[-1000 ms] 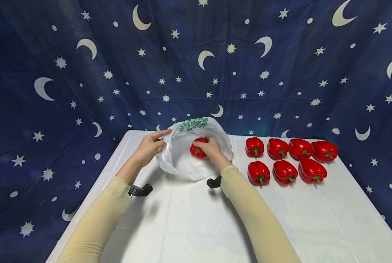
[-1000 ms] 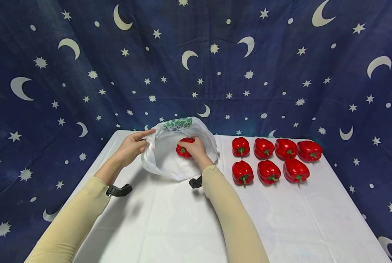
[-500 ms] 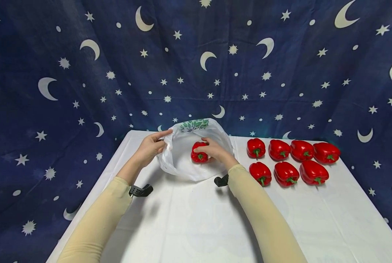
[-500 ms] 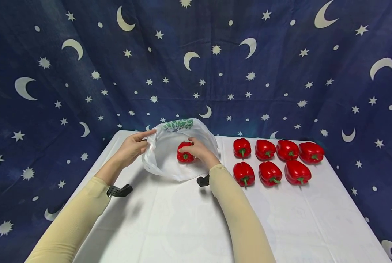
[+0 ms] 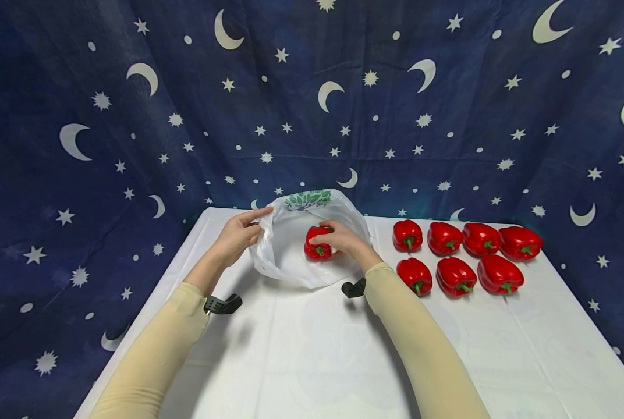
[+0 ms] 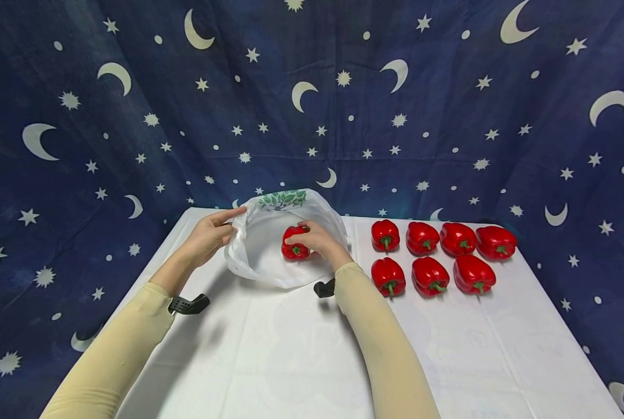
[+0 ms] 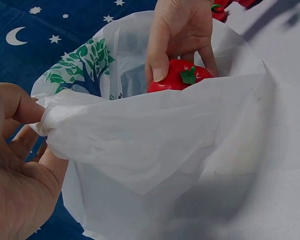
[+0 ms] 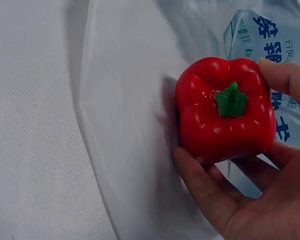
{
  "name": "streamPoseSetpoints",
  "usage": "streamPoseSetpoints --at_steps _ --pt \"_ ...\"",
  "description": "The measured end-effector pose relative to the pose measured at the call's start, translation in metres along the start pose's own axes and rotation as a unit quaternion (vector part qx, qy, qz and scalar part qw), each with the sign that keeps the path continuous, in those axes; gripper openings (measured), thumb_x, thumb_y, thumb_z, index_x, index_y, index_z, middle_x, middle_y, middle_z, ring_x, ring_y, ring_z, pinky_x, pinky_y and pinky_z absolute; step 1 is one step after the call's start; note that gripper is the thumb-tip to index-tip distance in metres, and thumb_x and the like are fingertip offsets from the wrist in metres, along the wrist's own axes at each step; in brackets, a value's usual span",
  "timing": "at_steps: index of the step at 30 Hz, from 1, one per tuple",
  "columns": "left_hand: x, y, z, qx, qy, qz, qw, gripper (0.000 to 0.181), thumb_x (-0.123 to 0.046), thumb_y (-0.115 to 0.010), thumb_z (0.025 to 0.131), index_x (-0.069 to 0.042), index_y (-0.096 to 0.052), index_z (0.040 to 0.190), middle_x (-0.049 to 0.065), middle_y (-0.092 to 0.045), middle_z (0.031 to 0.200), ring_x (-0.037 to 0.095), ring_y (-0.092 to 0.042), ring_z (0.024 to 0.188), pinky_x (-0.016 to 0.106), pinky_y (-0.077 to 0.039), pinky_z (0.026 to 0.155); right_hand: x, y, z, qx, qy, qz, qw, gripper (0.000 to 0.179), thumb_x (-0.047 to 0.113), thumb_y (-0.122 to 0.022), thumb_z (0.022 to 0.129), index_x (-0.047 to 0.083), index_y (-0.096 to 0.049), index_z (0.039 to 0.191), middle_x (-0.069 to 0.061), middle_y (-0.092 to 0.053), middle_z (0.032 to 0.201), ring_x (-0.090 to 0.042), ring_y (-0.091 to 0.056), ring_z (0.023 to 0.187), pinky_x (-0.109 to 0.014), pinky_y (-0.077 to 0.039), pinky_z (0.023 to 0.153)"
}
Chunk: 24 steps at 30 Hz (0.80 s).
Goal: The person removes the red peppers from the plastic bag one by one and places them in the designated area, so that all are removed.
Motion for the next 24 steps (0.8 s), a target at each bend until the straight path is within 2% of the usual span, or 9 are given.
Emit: streamPoseSetpoints --at_steps 2,6,13,15,17,18,21,22,24 --pt "0.000 0.000 0.000 0.002 0.000 -0.003 1.0000 0.063 0.010 -0.047 0.091 -0.008 -0.050 0.152 0.010 -0.046 0.139 0.010 -0.050 0.078 0.021 -0.042 0.066 0.000 0.001 0.000 0.002 0.004 0.001 1.0000 0.078 0.021 -0.078 0.087 0.011 -0.041 0.155 -0.017 -0.044 0.148 -0.034 -0.055 0.120 -0.046 -0.058 0.083" --pt "0.001 0.001 0.000 0.004 0.002 -0.002 1.0000 0.063 0.009 -0.047 0.091 -0.008 -0.050 0.152 0.011 -0.038 0.154 0.011 -0.051 0.082 0.022 -0.042 0.069 0.001 0.003 -0.004 0.002 0.024 -0.009 0.9997 0.079 0.022 -0.078 0.087 0.011 -0.041 0.155 -0.016 -0.044 0.148 -0.033 -0.054 0.119 -0.044 -0.057 0.081" --pt "0.001 0.002 -0.001 0.004 0.005 -0.006 1.0000 0.063 0.009 -0.047 0.092 -0.008 -0.050 0.152 0.013 -0.039 0.153 0.011 -0.053 0.086 0.021 -0.044 0.069 0.003 0.009 -0.017 0.013 0.054 -0.039 0.9977 0.079 0.028 -0.079 0.086 0.017 -0.042 0.155 -0.012 -0.044 0.150 -0.033 -0.050 0.124 -0.042 -0.056 0.083" --pt "0.001 0.002 -0.001 0.005 0.004 -0.004 1.0000 0.063 0.009 -0.047 0.092 -0.008 -0.050 0.152 0.010 -0.041 0.150 0.010 -0.052 0.083 0.021 -0.044 0.068 0.004 0.010 -0.022 0.025 0.061 -0.036 0.9972 0.076 0.027 -0.079 0.087 0.019 -0.044 0.154 -0.012 -0.044 0.149 -0.034 -0.050 0.125 -0.043 -0.057 0.084" --pt "0.002 0.002 -0.002 0.003 0.002 -0.003 1.0000 0.063 0.009 -0.047 0.092 -0.009 -0.051 0.151 0.008 -0.047 0.138 0.009 -0.050 0.076 0.021 -0.042 0.065 0.006 0.011 -0.028 0.037 0.067 -0.033 0.9965 0.073 0.026 -0.080 0.087 0.021 -0.047 0.152 -0.011 -0.045 0.148 -0.034 -0.050 0.126 -0.043 -0.057 0.085" --pt "0.002 0.003 -0.002 0.000 0.001 -0.001 1.0000 0.063 0.009 -0.047 0.092 -0.010 -0.052 0.151 0.008 -0.050 0.127 0.008 -0.047 0.071 0.021 -0.040 0.063 0.008 0.011 -0.031 0.045 0.072 -0.031 0.9959 0.071 0.025 -0.079 0.087 0.022 -0.049 0.150 -0.011 -0.045 0.147 -0.035 -0.050 0.126 -0.044 -0.058 0.085" --pt "0.002 0.003 -0.002 -0.002 -0.001 -0.001 1.0000 0.063 0.010 -0.048 0.092 -0.011 -0.053 0.150 0.005 -0.050 0.117 0.008 -0.044 0.067 0.022 -0.038 0.061 0.012 0.012 -0.040 0.066 0.087 -0.026 0.9937 0.064 0.022 -0.080 0.087 0.023 -0.054 0.145 -0.011 -0.047 0.145 -0.035 -0.053 0.124 -0.045 -0.058 0.085" --pt "0.002 0.003 -0.002 -0.002 -0.001 -0.002 1.0000 0.063 0.010 -0.048 0.092 -0.011 -0.053 0.150 0.006 -0.050 0.118 0.008 -0.045 0.067 0.022 -0.038 0.061 0.013 0.013 -0.043 0.073 0.092 -0.024 0.9928 0.062 0.022 -0.080 0.087 0.023 -0.055 0.144 -0.011 -0.048 0.144 -0.034 -0.054 0.123 -0.045 -0.058 0.085" --pt "0.002 0.003 -0.002 0.002 -0.002 -0.002 1.0000 0.063 0.009 -0.047 0.092 -0.011 -0.052 0.151 0.006 -0.049 0.129 0.008 -0.047 0.071 0.021 -0.039 0.062 0.015 0.015 -0.049 0.086 0.100 -0.019 0.9911 0.060 0.021 -0.079 0.088 0.022 -0.056 0.143 -0.011 -0.050 0.143 -0.034 -0.056 0.121 -0.045 -0.058 0.085"
Point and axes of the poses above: each hand's wrist, its own z-axis towards the middle knuckle, its own y-axis out of the back of the hand, x = y × z, the point moved 3 cm from there along z, towards the middle knuckle
